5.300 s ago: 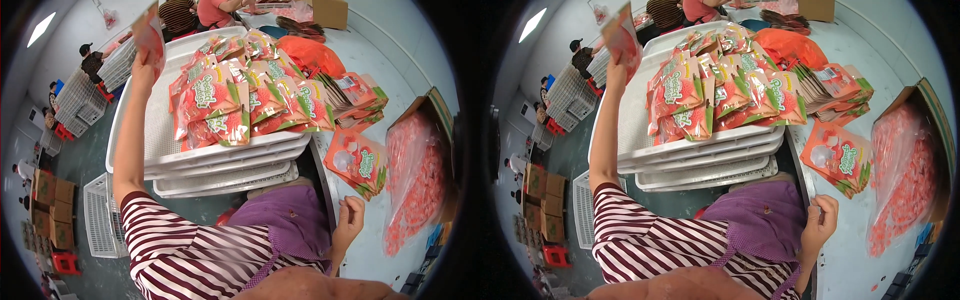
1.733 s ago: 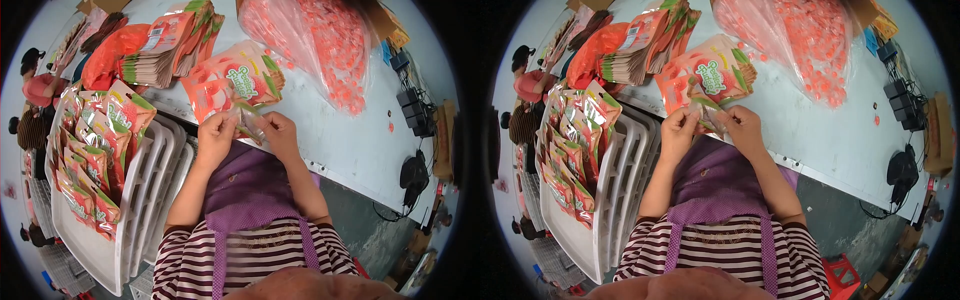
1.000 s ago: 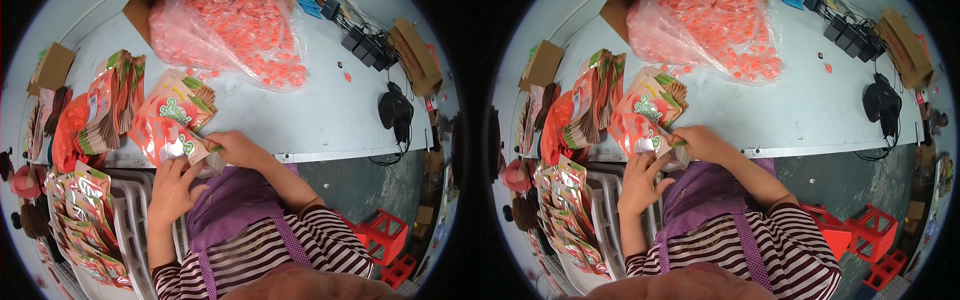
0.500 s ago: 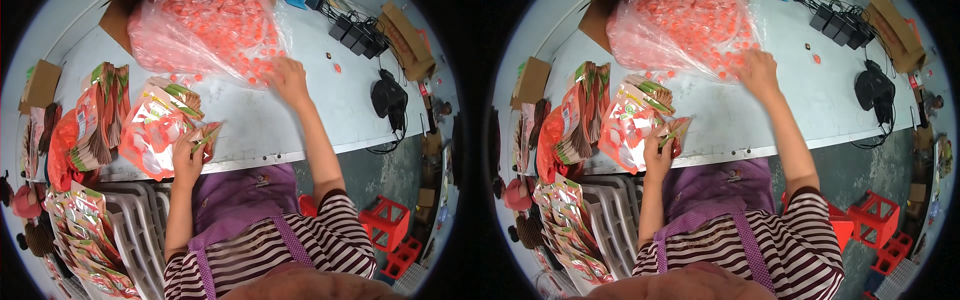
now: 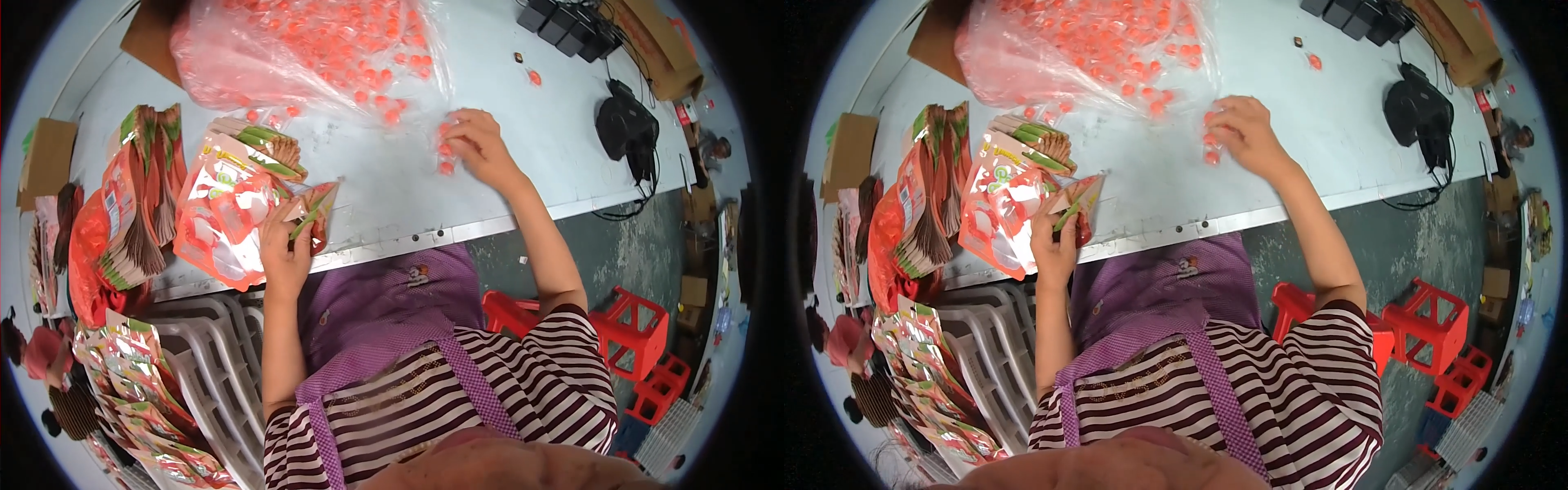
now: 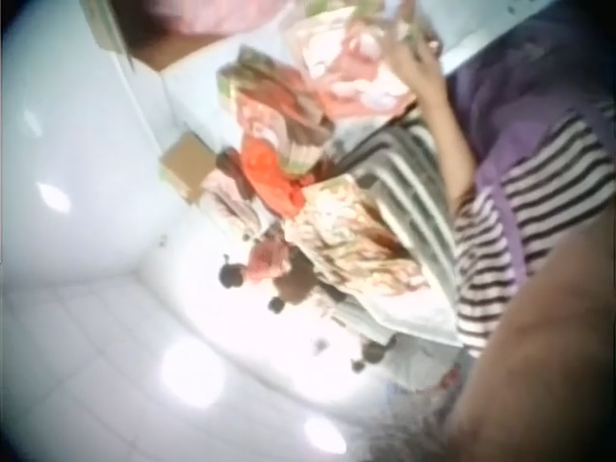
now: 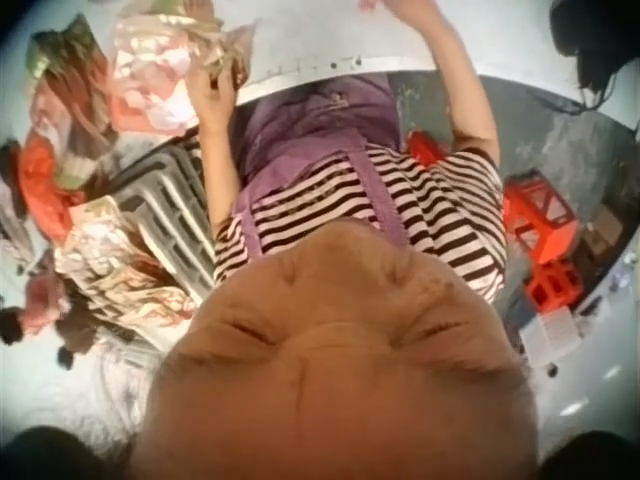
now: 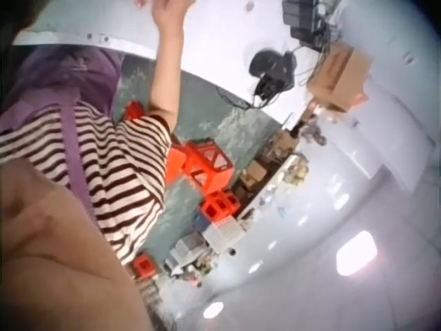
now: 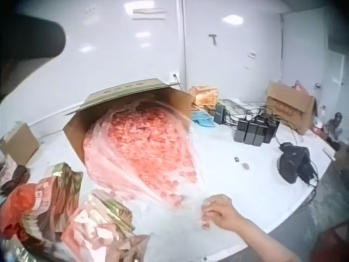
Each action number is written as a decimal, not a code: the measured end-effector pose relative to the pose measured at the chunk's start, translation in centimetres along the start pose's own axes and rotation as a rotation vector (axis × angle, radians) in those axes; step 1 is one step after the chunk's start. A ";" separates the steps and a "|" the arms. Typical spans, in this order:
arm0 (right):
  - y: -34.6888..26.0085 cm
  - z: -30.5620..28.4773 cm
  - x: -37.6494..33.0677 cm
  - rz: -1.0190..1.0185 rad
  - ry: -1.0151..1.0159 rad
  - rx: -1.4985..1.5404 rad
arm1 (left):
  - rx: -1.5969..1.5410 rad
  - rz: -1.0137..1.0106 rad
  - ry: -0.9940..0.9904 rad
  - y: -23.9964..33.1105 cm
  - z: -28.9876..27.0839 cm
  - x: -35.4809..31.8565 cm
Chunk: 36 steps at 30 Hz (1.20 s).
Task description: Manually counting and packing small individual candies into plastic product pouches at a factory workstation.
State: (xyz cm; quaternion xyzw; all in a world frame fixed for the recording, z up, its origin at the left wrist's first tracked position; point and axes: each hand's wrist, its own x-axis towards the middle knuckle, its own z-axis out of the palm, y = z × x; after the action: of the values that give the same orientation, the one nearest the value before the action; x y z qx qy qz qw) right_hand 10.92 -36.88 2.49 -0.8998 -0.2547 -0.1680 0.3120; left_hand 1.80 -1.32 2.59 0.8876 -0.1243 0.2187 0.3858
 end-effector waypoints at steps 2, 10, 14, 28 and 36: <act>0.6 -0.9 -1.8 0.169 0.135 0.157 | 0.019 0.019 0.014 0.0 0.0 0.0; -0.3 -4.8 -6.9 0.502 0.348 0.171 | 0.024 -0.018 -0.025 -0.3 -0.2 -0.1; -2.2 -3.7 -7.0 0.349 0.203 -0.183 | 0.035 -0.002 -0.023 0.0 -0.1 -0.1; -0.8 -3.9 -5.2 0.293 0.189 -0.368 | 0.014 -0.054 -0.027 0.0 -0.1 -0.1; 0.4 -3.1 -2.4 0.231 0.043 -0.353 | 0.012 -0.046 -0.031 -0.1 -0.1 -0.2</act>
State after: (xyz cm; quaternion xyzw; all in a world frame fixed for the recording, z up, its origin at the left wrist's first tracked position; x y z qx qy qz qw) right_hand 8.76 -40.02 3.53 -0.9599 -0.1097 -0.1922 0.1719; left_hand 1.68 -1.18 2.48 0.8959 -0.1088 0.1966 0.3833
